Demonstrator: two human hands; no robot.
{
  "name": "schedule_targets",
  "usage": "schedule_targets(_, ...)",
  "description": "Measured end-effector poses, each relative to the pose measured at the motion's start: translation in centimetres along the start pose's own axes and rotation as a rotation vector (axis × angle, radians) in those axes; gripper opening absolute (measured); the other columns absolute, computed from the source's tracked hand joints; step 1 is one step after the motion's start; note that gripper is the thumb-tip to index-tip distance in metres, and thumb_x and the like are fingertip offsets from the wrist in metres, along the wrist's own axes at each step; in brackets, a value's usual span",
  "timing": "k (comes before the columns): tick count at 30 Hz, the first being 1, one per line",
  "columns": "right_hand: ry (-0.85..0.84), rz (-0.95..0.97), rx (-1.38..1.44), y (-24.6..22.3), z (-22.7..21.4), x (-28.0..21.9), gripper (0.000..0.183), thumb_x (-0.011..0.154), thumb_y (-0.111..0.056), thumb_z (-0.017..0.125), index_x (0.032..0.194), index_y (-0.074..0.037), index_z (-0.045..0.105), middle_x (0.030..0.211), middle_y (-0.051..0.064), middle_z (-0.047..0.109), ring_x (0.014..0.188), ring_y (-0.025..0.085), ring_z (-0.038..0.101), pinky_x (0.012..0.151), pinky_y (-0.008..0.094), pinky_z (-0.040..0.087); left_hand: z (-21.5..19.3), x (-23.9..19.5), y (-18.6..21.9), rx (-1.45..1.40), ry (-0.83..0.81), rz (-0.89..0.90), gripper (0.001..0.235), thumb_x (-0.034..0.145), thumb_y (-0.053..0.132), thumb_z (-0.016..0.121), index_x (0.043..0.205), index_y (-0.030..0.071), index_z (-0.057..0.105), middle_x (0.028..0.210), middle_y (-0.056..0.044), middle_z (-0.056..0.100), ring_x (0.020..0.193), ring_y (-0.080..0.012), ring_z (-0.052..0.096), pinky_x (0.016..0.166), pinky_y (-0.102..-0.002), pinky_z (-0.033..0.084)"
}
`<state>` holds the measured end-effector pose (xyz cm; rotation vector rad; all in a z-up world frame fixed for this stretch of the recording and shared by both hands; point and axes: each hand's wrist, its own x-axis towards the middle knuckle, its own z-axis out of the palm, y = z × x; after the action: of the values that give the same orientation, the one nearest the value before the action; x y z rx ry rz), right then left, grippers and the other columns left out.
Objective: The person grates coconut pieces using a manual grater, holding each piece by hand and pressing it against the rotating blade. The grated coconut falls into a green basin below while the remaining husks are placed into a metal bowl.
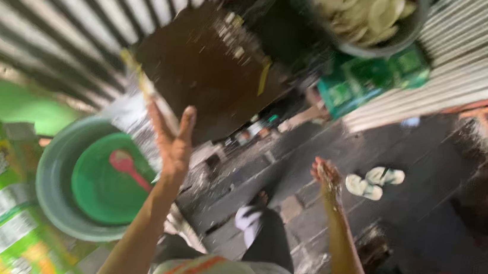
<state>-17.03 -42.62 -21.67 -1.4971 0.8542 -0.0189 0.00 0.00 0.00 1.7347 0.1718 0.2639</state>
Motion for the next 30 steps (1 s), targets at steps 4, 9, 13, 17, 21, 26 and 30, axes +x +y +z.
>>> schedule_targets(4,-0.215,-0.155,0.387,-3.2,-7.5,-1.7,0.037,0.097,-0.03,0.065,0.124,-0.005,0.071,0.123,0.006,0.076,0.108,0.019,0.071,0.093,0.032,0.06,1.8,-0.2,1.3,-0.132,0.035,0.047,0.101,0.101,0.021,0.079,0.169,0.003,0.006,0.179,-0.022,0.005,0.167,-0.0319,0.002,0.135,-0.043,0.004)
schedule_targets(9,-0.042,-0.141,-0.008,-4.0,-9.1,-3.0,0.04,0.102,-0.03,0.074,0.127,0.001,0.075,0.108,0.018,0.072,0.096,0.026,0.065,0.08,0.041,0.055,1.2,-0.6,2.5,-0.04,0.04,-0.01,0.103,0.1,0.027,0.076,0.169,0.0,0.005,0.178,-0.024,0.006,0.167,-0.0368,0.004,0.136,-0.046,0.004)
schedule_targets(13,-0.046,-0.058,0.003,-4.4,-6.1,-1.4,0.045,0.095,-0.037,0.073,0.125,-0.003,0.074,0.113,0.014,0.074,0.096,0.022,0.069,0.079,0.04,0.056,0.8,-0.6,3.4,0.263,0.02,-0.024,0.097,0.108,0.037,0.07,0.17,-0.003,0.008,0.18,-0.027,0.008,0.17,-0.0392,0.008,0.139,-0.048,0.007)
schedule_targets(17,0.001,-0.068,-0.074,-8.4,-4.8,2.4,0.044,0.097,-0.047,0.064,0.121,-0.011,0.074,0.112,0.008,0.078,0.093,0.015,0.077,0.077,0.03,0.062,1.5,-1.1,3.5,0.056,0.099,0.021,0.107,0.098,0.055,0.071,0.161,-0.008,0.011,0.17,-0.032,0.014,0.16,-0.0425,0.014,0.133,-0.049,0.014)
schedule_targets(21,0.12,-0.092,-0.076,-14.6,-4.6,7.2,0.047,0.098,-0.047,0.067,0.113,-0.005,0.077,0.099,0.014,0.078,0.079,0.017,0.073,0.065,0.031,0.06,1.2,-1.0,3.8,0.485,0.094,-0.079,0.094,0.106,0.056,0.063,0.162,-0.007,0.022,0.171,-0.033,0.019,0.16,-0.0439,0.02,0.133,-0.051,0.023)
schedule_targets(26,-0.119,-0.553,0.102,-23.9,-2.7,13.6,0.034,0.098,-0.03,0.072,0.121,-0.005,0.071,0.114,0.003,0.075,0.092,0.01,0.072,0.077,0.026,0.057,2.5,-2.2,4.4,0.522,0.133,-0.282,0.081,0.102,0.049,0.06,0.166,0.006,0.035,0.167,-0.022,0.037,0.149,-0.0387,0.043,0.125,-0.049,0.036)
schedule_targets(30,-0.091,-0.632,-0.244,-29.2,-0.9,18.7,0.031,0.103,-0.028,0.067,0.12,-0.003,0.074,0.099,0.007,0.076,0.083,0.012,0.069,0.072,0.026,0.056,3.0,-3.4,2.1,0.0,0.248,0.007,0.081,0.111,0.034,0.065,0.168,0.006,0.014,0.173,-0.03,0.009,0.161,-0.0448,0.018,0.132,-0.05,0.022)
